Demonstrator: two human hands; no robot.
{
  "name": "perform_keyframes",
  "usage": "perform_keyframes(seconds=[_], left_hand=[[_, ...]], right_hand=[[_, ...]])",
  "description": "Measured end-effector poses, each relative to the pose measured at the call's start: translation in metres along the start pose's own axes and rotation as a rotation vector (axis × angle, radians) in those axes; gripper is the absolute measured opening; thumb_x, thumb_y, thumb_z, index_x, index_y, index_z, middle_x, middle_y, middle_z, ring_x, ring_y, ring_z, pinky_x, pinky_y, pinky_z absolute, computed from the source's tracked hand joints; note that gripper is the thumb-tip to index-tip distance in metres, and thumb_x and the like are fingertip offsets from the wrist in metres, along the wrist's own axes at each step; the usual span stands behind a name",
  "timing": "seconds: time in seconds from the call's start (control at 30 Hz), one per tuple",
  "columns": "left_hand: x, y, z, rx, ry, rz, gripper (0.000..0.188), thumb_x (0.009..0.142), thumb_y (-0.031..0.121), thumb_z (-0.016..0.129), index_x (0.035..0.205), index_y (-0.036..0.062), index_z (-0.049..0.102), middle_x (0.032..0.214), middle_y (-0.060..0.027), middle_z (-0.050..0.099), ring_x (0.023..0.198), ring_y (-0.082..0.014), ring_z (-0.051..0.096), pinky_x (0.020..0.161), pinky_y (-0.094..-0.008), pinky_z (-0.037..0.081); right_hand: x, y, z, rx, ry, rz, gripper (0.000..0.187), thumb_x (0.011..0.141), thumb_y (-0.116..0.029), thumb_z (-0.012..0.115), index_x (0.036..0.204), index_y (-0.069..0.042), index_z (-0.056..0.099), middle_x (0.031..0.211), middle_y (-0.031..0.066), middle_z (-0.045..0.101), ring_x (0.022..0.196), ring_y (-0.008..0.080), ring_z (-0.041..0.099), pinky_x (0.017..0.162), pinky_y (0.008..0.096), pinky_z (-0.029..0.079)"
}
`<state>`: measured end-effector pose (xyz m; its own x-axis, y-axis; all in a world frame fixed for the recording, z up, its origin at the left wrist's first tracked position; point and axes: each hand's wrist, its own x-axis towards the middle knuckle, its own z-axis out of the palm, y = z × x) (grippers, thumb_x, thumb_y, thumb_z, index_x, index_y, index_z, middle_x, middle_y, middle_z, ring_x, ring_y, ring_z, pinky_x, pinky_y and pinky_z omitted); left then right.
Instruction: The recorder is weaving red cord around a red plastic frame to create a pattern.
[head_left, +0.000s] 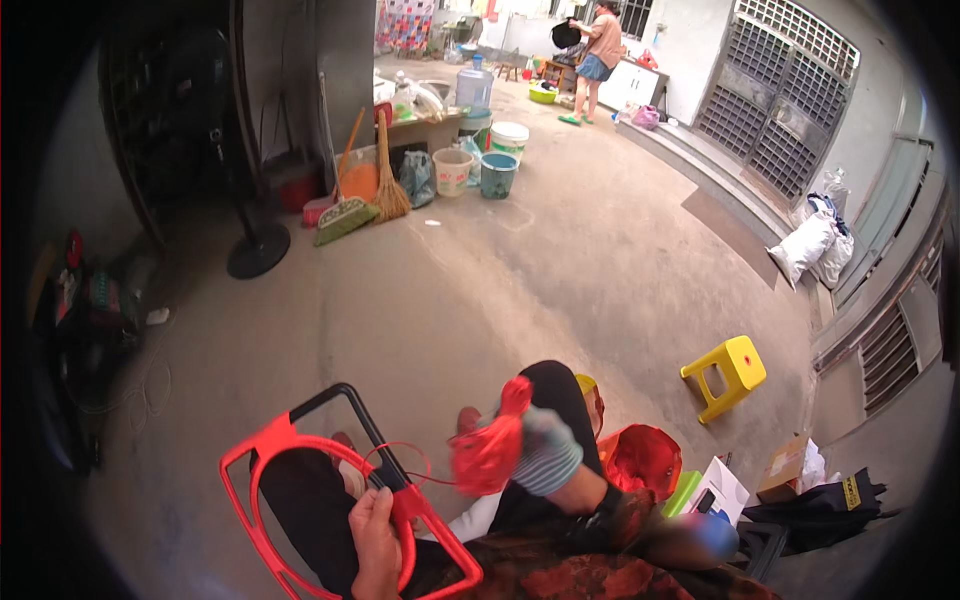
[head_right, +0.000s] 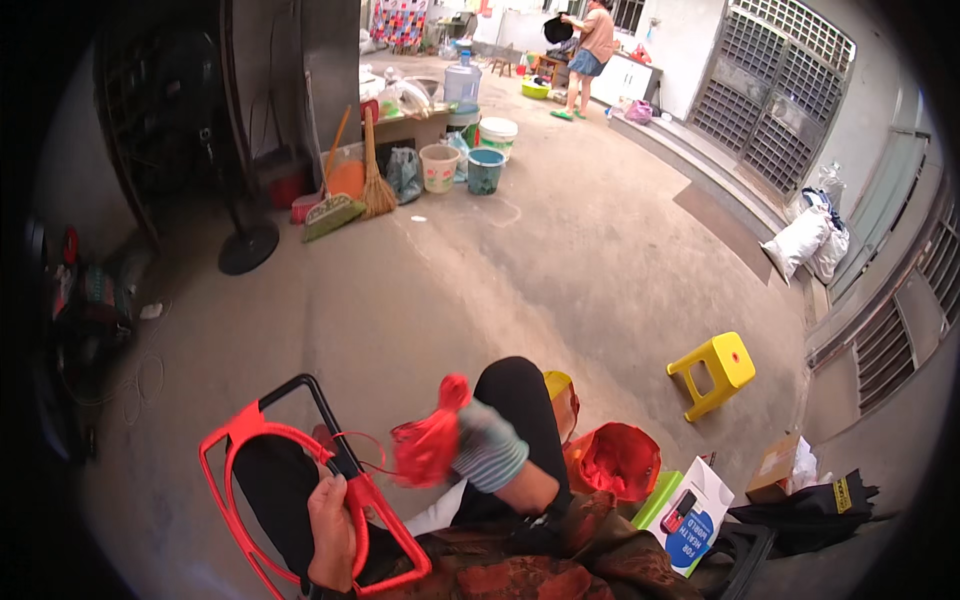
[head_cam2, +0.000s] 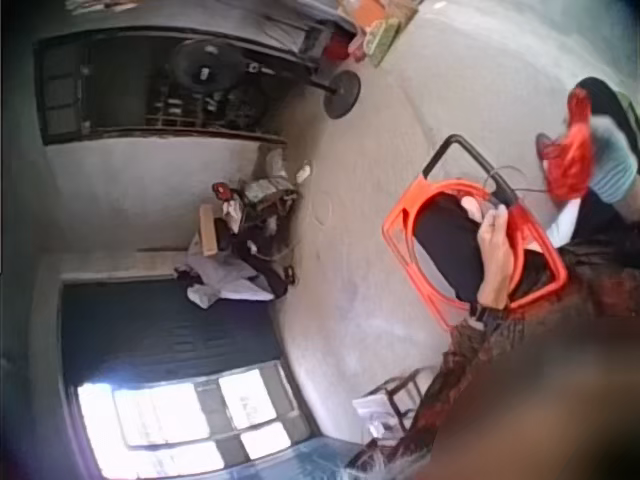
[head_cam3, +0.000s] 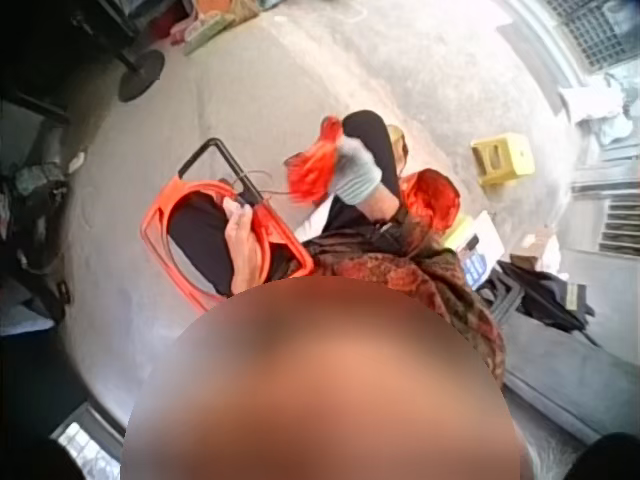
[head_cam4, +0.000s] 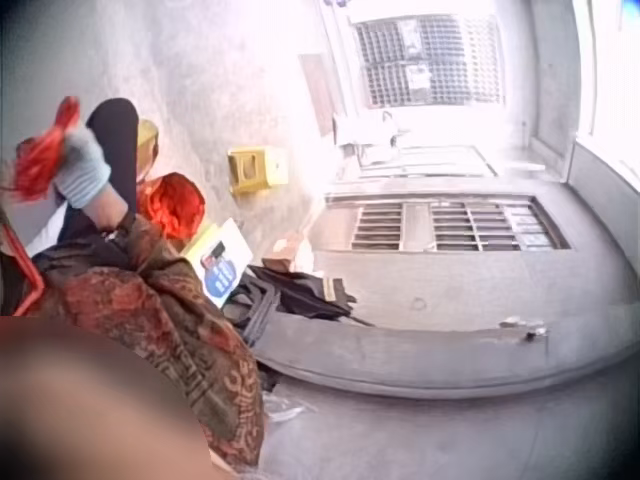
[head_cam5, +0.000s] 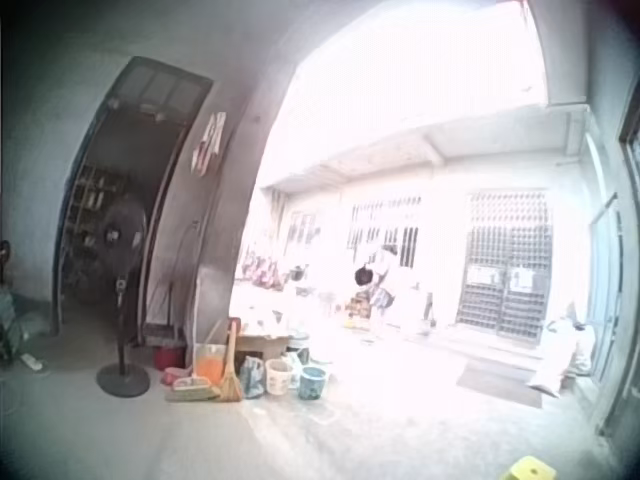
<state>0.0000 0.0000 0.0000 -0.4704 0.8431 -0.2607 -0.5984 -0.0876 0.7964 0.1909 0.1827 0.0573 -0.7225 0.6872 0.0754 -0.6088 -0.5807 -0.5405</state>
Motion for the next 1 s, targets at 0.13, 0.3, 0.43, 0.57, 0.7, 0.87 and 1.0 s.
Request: perform_keyframes(seconds=[0.13, 0.3, 0.43, 0.57, 0.7, 0.87, 1.0], left_hand=[[0.000, 0.022, 0.031, -0.053, 0.025, 0.024, 0.036, 0.098, 0.012, 0.051, 0.133, 0.0024, 0.049, 0.105, -0.0064, 0.063, 0.085, -0.0142, 0.064, 0.067, -0.0273, 0.055], [-0.004, 0.013, 0.015, -0.076, 0.001, 0.139, 0.024, 0.096, 0.006, 0.053, 0.119, -0.0019, 0.055, 0.114, -0.0116, 0.063, 0.101, -0.0173, 0.063, 0.087, -0.0321, 0.052], [-0.015, 0.010, 0.018, -0.191, 0.018, 0.077, 0.011, 0.094, 0.003, 0.059, 0.105, 0.0019, 0.057, 0.100, -0.0070, 0.068, 0.088, -0.0097, 0.065, 0.077, -0.0228, 0.052], [-0.014, 0.013, 0.019, -0.173, 0.036, 0.060, 0.012, 0.094, 0.004, 0.059, 0.105, 0.0022, 0.056, 0.099, -0.0072, 0.068, 0.087, -0.0102, 0.066, 0.075, -0.0233, 0.053], [-0.013, 0.012, 0.016, -0.187, 0.043, 0.037, 0.012, 0.094, 0.003, 0.059, 0.105, 0.0023, 0.056, 0.098, -0.0071, 0.068, 0.086, -0.0101, 0.066, 0.075, -0.0232, 0.054], [-0.012, 0.008, 0.011, -0.177, 0.034, 0.028, 0.011, 0.094, 0.003, 0.059, 0.105, 0.0028, 0.056, 0.097, -0.0066, 0.068, 0.085, -0.0097, 0.066, 0.073, -0.0231, 0.054], [-0.010, 0.009, 0.010, -0.170, 0.025, 0.041, 0.010, 0.094, 0.003, 0.060, 0.103, 0.0033, 0.056, 0.095, -0.0064, 0.068, 0.083, -0.0089, 0.066, 0.071, -0.0225, 0.054]], right_hand=[[-0.034, -0.050, -0.035, 0.382, 0.005, -0.187, 0.037, 0.089, -0.033, 0.060, 0.113, -0.006, 0.051, 0.095, 0.0078, 0.057, 0.088, 0.0242, 0.058, 0.085, 0.0418, 0.048], [-0.030, -0.095, -0.052, -0.076, 0.192, -0.141, 0.038, 0.097, -0.035, 0.054, 0.122, -0.006, 0.050, 0.093, 0.0050, 0.055, 0.085, 0.0187, 0.058, 0.085, 0.0372, 0.046], [-0.002, -0.025, -0.044, 0.097, -0.154, 0.104, 0.035, 0.089, -0.029, 0.068, 0.112, -0.004, 0.058, 0.098, 0.0077, 0.061, 0.088, 0.0167, 0.062, 0.085, 0.0347, 0.050], [0.007, 0.042, -0.006, -0.829, -0.022, 0.249, 0.030, 0.088, -0.018, 0.065, 0.113, 0.000, 0.062, 0.095, 0.0051, 0.065, 0.075, 0.0133, 0.063, 0.070, 0.0289, 0.052], [0.011, 0.051, 0.013, -1.099, -0.149, 0.393, 0.014, 0.086, -0.012, 0.068, 0.095, -0.002, 0.065, 0.078, 0.0025, 0.063, 0.070, 0.0102, 0.062, 0.066, 0.0277, 0.053], [0.020, 0.036, 0.014, -0.968, 0.053, 0.478, 0.019, 0.084, -0.012, 0.071, 0.096, 0.001, 0.065, 0.081, 0.0055, 0.066, 0.068, 0.0127, 0.065, 0.064, 0.0266, 0.055], [0.015, 0.053, 0.022, -1.157, -0.085, 0.381, 0.030, 0.081, -0.015, 0.076, 0.104, 0.001, 0.066, 0.084, 0.0074, 0.069, 0.077, 0.0118, 0.063, 0.072, 0.0258, 0.051]])
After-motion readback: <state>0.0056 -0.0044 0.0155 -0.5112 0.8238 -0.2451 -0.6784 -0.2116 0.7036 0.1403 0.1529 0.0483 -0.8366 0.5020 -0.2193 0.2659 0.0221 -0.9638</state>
